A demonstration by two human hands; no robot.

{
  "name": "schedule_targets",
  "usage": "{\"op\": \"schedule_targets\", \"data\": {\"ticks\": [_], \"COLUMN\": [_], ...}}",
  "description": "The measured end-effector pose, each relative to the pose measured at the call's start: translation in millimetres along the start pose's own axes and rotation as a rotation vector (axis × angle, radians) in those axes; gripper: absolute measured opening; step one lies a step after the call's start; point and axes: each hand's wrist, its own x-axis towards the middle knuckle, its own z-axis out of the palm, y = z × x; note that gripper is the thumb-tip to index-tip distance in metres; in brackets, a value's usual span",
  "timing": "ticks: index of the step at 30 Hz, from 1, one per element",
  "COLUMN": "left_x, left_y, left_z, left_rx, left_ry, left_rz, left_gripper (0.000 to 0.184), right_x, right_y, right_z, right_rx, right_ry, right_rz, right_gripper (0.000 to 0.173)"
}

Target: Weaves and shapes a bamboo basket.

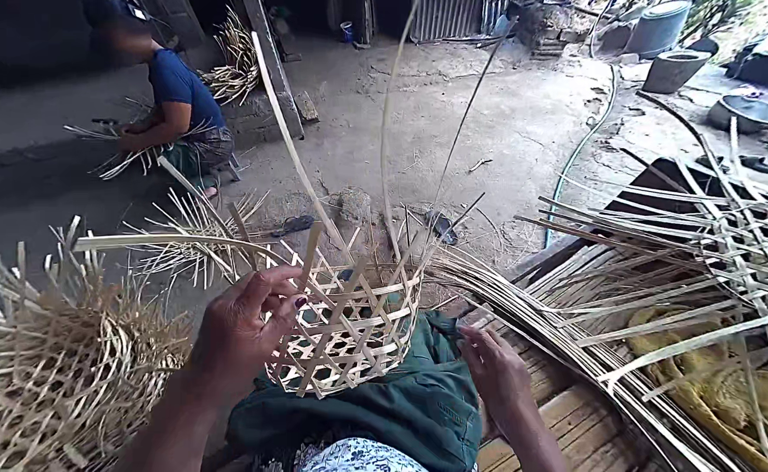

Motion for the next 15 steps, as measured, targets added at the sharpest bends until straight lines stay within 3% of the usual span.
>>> {"op": "schedule_targets", "data": {"ticks": [3, 5, 9, 15], "left_x": [-14.1, -19.3, -28.3, -39.1], "left_y": [-12.6, -19.0, -28.2, -35.1], "left_z": [-13.0, -18.2, -21.9, -15.3], "left_rx": [0.031, 0.029, -0.037, -0.059], "left_ry": [0.015, 0.034, 0.070, 0.139], "left_rz": [-0.051, -0.083, -0.148, -0.183], "left_gripper": [0.035, 0.036, 0.036, 0.032], "right_x": [-30.1, -52.7, -83.6, -80.6], "right_y": [51.0, 77.6, 101.0, 118.3], "right_z": [-2.6, 6.8, 21.4, 21.7], "right_rx": [-0.262, -0.394, -0.441, -0.392], "right_ry": [-0.440, -0.562, -0.530, -0.606], "right_rz": [0.491, 0.672, 0.745, 0.704], "right_gripper": [0.034, 0.045, 0.056, 0.055]}}
